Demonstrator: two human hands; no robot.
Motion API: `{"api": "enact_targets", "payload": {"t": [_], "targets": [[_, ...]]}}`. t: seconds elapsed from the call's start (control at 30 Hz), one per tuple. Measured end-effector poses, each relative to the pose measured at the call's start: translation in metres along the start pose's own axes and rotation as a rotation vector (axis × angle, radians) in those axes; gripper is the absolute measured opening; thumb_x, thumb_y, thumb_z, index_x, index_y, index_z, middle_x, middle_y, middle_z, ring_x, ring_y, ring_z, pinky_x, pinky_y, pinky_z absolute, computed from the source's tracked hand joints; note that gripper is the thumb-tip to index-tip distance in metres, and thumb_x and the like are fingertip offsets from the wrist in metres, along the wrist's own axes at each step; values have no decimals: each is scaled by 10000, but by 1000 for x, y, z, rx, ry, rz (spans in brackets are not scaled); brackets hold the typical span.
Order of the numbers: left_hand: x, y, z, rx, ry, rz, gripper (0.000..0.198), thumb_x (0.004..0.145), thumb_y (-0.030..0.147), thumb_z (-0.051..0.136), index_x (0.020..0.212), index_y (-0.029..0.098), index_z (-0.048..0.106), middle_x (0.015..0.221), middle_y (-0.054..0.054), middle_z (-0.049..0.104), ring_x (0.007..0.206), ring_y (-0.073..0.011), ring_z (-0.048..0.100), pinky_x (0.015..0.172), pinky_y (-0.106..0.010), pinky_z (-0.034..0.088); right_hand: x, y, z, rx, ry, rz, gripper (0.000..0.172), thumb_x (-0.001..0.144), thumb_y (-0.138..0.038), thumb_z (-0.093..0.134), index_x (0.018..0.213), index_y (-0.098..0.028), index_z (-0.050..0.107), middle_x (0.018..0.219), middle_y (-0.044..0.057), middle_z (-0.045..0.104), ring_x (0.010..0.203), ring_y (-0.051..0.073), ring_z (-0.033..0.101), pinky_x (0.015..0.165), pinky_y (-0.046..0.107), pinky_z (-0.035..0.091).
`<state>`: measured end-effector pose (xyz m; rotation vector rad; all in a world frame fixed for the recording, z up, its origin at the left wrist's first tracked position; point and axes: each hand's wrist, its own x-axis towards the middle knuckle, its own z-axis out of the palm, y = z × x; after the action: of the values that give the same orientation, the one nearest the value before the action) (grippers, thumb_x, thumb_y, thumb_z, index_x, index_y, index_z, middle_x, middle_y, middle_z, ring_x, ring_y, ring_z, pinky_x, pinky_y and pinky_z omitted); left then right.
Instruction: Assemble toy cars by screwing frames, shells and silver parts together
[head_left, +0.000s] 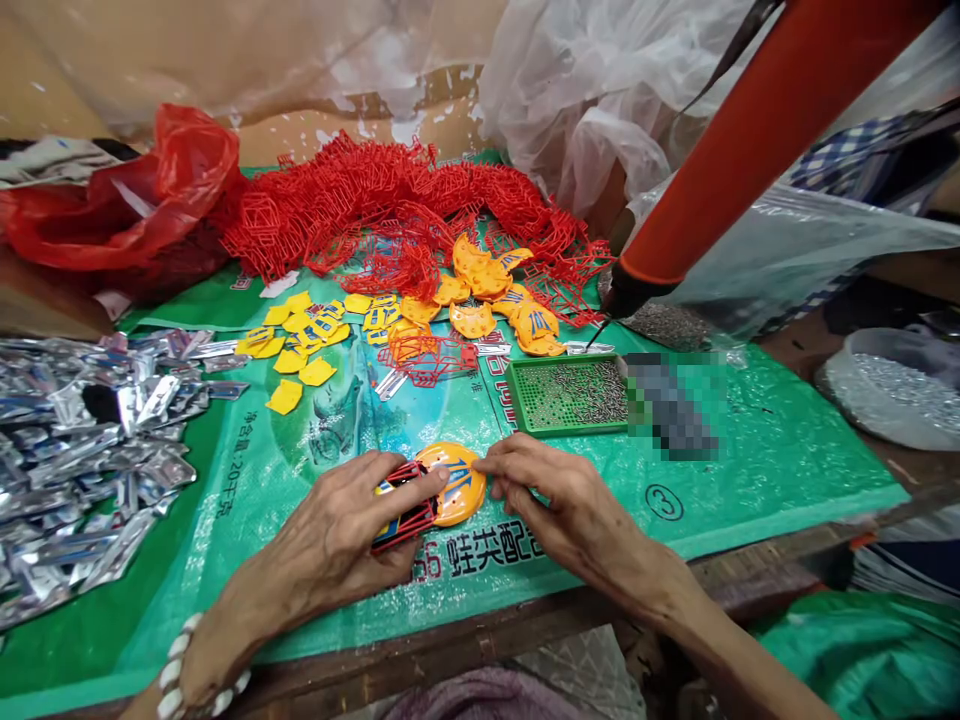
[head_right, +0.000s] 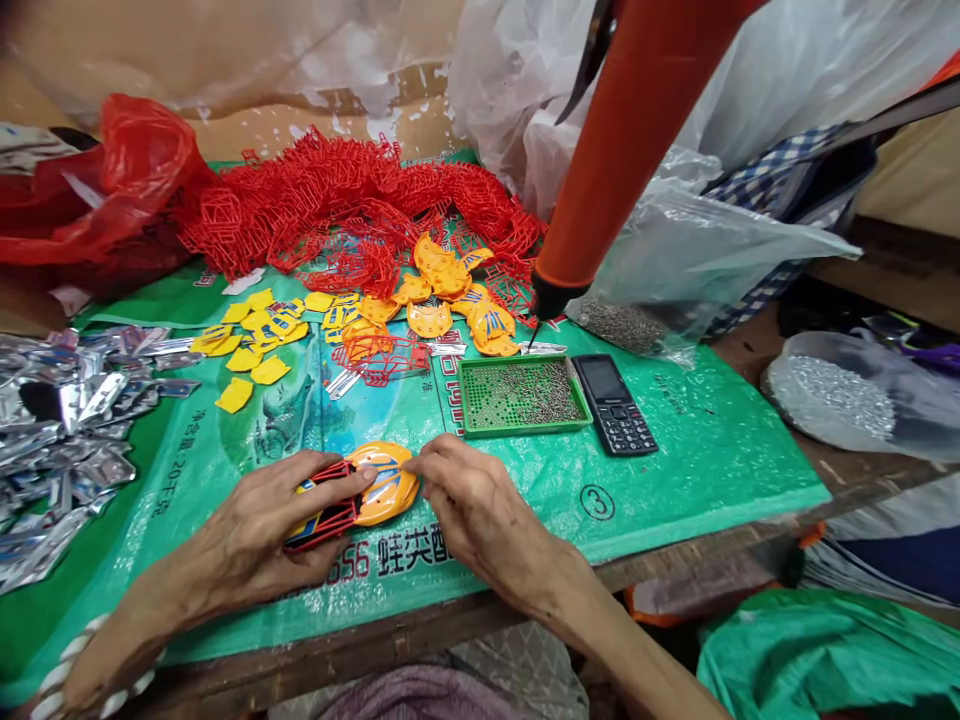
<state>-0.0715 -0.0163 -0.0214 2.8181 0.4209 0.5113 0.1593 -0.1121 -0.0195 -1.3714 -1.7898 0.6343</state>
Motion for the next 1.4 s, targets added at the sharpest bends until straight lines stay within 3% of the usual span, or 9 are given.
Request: {"api": "enact_targets", "payload": {"t": [0.17, 0.3, 0.5, 0.63, 1.03, 1.17, 1.23, 1.3, 1.4], "targets": [[-2, 0, 1, 17, -13, 0, 580, 775, 91, 510, 1338, 231, 499, 1005, -98, 621, 829, -225, 611, 677, -318, 528, 2, -2, -1, 56, -7, 77, 226, 932, -112, 464, 996, -166, 673, 858, 56, 682, 781, 144, 637, 711, 303, 533], [-1, 0, 1, 13, 6, 4, 566, 768, 82, 512, 1312, 236, 516, 1023, -96, 626, 834, -217, 618, 687, -309, 529, 2, -2, 3, 143, 38, 159, 188, 924, -162, 489, 915, -175, 677, 758, 22, 652, 680, 121, 599, 611, 263, 491], [2, 3, -2, 21, 35, 22, 543, 776, 93, 506, 1299, 238, 518, 1015, -90, 638, 852, -219, 630, 705, -306, 532, 5, -5, 9, 509, 12, 502, 188, 881, -337, 580, 933, -169, 647, 673, -10, 576, 564, 81, 489, 490, 209, 407], [1, 5, 0, -31, 5, -51, 704, 777, 163, 567, 1443, 173, 337, 1056, -117, 657, 912, -258, 642, 771, -354, 539, 8, -9, 13, 754, 69, 665, 283, 776, -398, 699, 913, -173, 592, 668, -34, 537, 505, 55, 451, 431, 186, 369], [-7, 1, 12, -76, 16, -129, 856, 746, 202, 597, 1500, 149, 195, 1124, -159, 645, 965, -308, 641, 803, -420, 534, 10, -10, 13, 748, 59, 671, 365, 760, -444, 715, 952, -162, 585, 571, -61, 523, 412, 41, 421, 403, 189, 355], [-5, 2, 11, -115, 20, -106, 812, 732, 168, 593, 1483, 157, 283, 1147, -156, 642, 976, -298, 632, 815, -418, 527, 11, -12, 13, 743, 63, 688, 397, 735, -459, 734, 952, -155, 599, 579, -56, 528, 430, 43, 438, 410, 184, 347], [-3, 2, 6, -182, -3, -128, 731, 726, 133, 587, 1433, 188, 414, 1103, -130, 657, 931, -277, 633, 783, -397, 524, 13, -14, 10, 735, 72, 688, 390, 724, -450, 744, 938, -147, 622, 590, -50, 519, 455, 42, 436, 410, 178, 322], [-2, 2, -1, -354, -30, -244, 662, 715, 141, 632, 1363, 227, 528, 1086, -101, 671, 896, -250, 636, 766, -363, 518, 16, -16, 6, 711, 83, 652, 348, 747, -437, 723, 912, -138, 659, 591, -43, 504, 476, 40, 412, 416, 179, 290], [0, 2, -10, -916, -39, -542, 651, 646, 245, 753, 1282, 241, 613, 1100, -67, 694, 902, -230, 650, 770, -306, 521, 25, -22, -2, 658, 113, 560, 323, 807, -435, 658, 917, -135, 704, 595, -21, 516, 496, 50, 396, 431, 197, 275]]}}
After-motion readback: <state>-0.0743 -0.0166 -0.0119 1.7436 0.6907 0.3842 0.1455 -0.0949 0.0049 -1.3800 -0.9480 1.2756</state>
